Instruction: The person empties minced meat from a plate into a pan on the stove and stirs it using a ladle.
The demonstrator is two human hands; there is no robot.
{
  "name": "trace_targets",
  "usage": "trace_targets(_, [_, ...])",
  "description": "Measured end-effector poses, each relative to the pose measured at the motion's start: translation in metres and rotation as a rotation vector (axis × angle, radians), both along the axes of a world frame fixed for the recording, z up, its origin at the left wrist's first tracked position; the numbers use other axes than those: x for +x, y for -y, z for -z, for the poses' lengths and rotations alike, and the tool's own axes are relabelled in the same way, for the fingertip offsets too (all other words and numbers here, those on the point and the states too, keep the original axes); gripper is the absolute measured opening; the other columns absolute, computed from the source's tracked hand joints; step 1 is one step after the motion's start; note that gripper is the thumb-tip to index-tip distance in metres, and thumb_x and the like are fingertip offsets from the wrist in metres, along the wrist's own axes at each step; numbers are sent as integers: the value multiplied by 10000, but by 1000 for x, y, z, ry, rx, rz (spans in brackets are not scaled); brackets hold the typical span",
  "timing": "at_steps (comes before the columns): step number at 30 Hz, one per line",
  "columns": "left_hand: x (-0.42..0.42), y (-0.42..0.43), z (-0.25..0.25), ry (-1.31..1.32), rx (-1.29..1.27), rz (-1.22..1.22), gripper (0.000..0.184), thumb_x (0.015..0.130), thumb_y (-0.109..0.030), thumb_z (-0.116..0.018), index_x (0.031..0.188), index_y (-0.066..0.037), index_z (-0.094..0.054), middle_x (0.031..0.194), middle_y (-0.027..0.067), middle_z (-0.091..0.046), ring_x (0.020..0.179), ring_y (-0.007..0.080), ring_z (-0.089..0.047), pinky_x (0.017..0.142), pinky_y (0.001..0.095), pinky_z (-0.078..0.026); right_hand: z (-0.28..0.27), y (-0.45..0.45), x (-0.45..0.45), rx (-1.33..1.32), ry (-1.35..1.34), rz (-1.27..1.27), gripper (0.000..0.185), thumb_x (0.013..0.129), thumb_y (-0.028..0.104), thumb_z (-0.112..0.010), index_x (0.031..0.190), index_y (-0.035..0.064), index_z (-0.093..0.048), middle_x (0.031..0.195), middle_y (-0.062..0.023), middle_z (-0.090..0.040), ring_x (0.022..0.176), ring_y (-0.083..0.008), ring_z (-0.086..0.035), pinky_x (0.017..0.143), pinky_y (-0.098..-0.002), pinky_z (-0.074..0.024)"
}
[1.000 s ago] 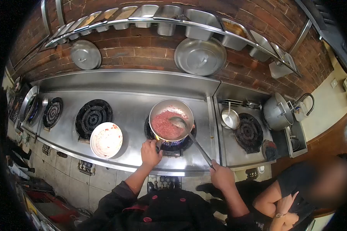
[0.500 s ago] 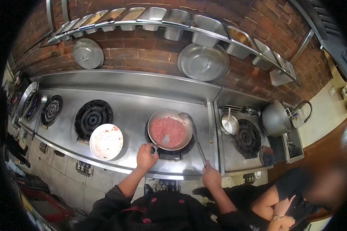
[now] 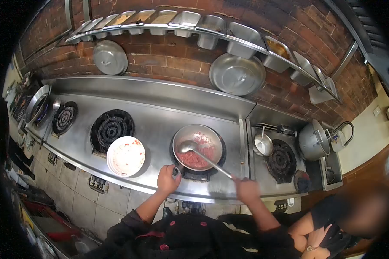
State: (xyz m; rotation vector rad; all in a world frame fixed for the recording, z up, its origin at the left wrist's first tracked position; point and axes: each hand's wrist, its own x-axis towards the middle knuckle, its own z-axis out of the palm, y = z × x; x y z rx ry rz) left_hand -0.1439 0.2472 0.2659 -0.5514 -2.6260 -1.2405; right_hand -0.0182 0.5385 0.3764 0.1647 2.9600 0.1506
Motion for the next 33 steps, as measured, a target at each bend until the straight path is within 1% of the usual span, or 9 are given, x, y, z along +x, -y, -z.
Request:
trace_targets(4, [4,0,-2,-54,28,-10,475,702,-152,-753,1119,-16,-572,995,188,-577,950,375,-567,831,445,-474,-94,-12,52,219,-267,-110,380,819,168,-570,1181,192,-685,664,-98,-585,563,-277,-565,569,-406,-428])
trace_targets(9, [4,-3,-8,-51,6,-18,474,688,-153,-762,1106,-21,-581,979,176,-579,939,365,-570,823,441,-474,-147,4,73,160,-15,104,349,832,215,-608,1169,169,-686,715,-128,-632,659,-312,-625,617,-451,-468])
trace_targets(11, [10,-8,-5,-52,-17,10,474,684,-153,-765,1102,-23,-584,969,170,-580,935,361,-572,820,440,-474,-125,15,71,39,90,285,402,849,284,-615,1234,174,-647,802,-157,-678,762,-351,-658,703,-471,-505])
trace_targets(14, [13,-15,-4,-25,-29,-14,456,670,-148,-767,1073,-29,-589,929,149,-569,894,349,-569,794,441,-474,-35,14,71,-38,-1,282,413,887,297,-560,1280,174,-596,763,-157,-668,725,-372,-649,678,-496,-507])
trace_targets(19, [8,-10,3,-83,-27,-10,448,672,-150,-773,1060,-26,-588,935,162,-571,888,354,-569,771,444,-478,-68,22,85,-311,86,326,480,922,336,-520,1371,167,-518,930,-222,-679,860,-409,-645,781,-505,-502])
trace_targets(23, [16,-15,1,-97,0,-11,450,677,-152,-776,1065,-26,-585,933,165,-571,892,360,-568,776,444,-478,-35,14,85,-403,43,214,490,914,320,-545,1379,168,-508,994,-222,-673,913,-408,-634,812,-501,-495])
trace_targets(25, [17,-13,0,-55,-15,-19,454,684,-158,-777,1074,-27,-584,943,166,-576,900,362,-570,783,445,-477,-21,29,56,-316,109,437,499,911,297,-551,1387,157,-498,1002,-229,-668,937,-404,-628,824,-499,-490])
trace_targets(30, [22,0,-2,-77,2,-7,467,691,-172,-780,1087,-22,-582,962,167,-586,918,360,-574,800,443,-478,3,33,47,-343,-29,558,499,925,298,-510,1385,106,-487,1005,-243,-663,937,-432,-623,837,-500,-482])
trace_targets(33, [26,11,-4,-154,25,15,459,699,-174,-775,1087,-21,-582,962,172,-590,919,365,-576,800,442,-479,23,22,48,-397,1,419,499,916,293,-533,1377,106,-501,1015,-247,-662,946,-437,-624,859,-488,-485])
